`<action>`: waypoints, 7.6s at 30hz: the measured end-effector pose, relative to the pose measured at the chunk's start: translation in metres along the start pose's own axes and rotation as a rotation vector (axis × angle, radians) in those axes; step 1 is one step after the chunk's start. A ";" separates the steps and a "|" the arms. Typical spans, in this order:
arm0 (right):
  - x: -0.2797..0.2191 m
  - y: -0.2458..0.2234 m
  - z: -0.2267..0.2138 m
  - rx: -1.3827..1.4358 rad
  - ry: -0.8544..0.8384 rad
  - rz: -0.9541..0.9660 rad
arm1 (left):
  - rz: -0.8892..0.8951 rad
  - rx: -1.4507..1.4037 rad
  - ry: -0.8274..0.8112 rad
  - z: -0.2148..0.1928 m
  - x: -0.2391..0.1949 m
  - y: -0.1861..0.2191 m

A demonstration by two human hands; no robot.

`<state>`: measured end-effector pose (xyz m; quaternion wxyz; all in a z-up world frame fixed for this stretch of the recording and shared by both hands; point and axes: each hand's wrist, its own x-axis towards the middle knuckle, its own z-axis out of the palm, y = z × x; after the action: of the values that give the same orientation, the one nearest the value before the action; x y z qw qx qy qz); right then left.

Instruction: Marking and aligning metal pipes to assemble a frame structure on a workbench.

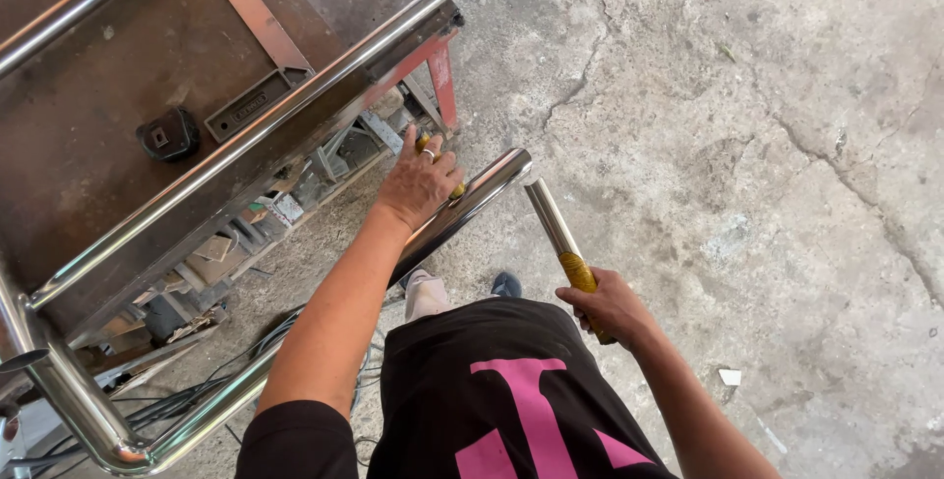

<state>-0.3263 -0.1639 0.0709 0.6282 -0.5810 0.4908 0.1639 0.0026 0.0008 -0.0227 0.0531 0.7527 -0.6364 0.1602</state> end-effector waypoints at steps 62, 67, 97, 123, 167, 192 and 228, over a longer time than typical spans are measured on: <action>-0.027 -0.250 0.421 -0.244 -0.416 -0.280 | -1.905 -0.824 0.246 -0.321 -0.449 -0.251; -0.020 -0.253 0.414 -0.243 -0.305 -0.219 | -1.619 -0.279 0.004 -0.231 -0.574 -0.312; 0.247 -0.381 0.035 1.052 0.076 -0.333 | -1.175 -0.257 -0.192 -0.096 -0.153 -0.121; 0.367 -0.390 0.000 1.120 -0.163 -0.270 | -1.695 -0.893 -0.597 0.027 -0.164 0.083; 0.371 -0.398 0.008 1.130 -0.248 -0.194 | -1.685 -0.610 -0.434 0.017 -0.152 0.096; 0.320 -0.431 0.005 0.845 -0.187 -0.440 | -1.536 -0.647 -0.168 0.039 -0.189 0.113; 0.346 -0.452 0.060 1.237 -0.038 -0.414 | -1.448 -0.463 -0.486 -0.032 -0.124 0.078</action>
<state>0.2113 -0.3593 0.0392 0.8739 -0.1918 0.3612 -0.2628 -0.0961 0.1122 -0.0404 0.1585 0.9628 0.0000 -0.2189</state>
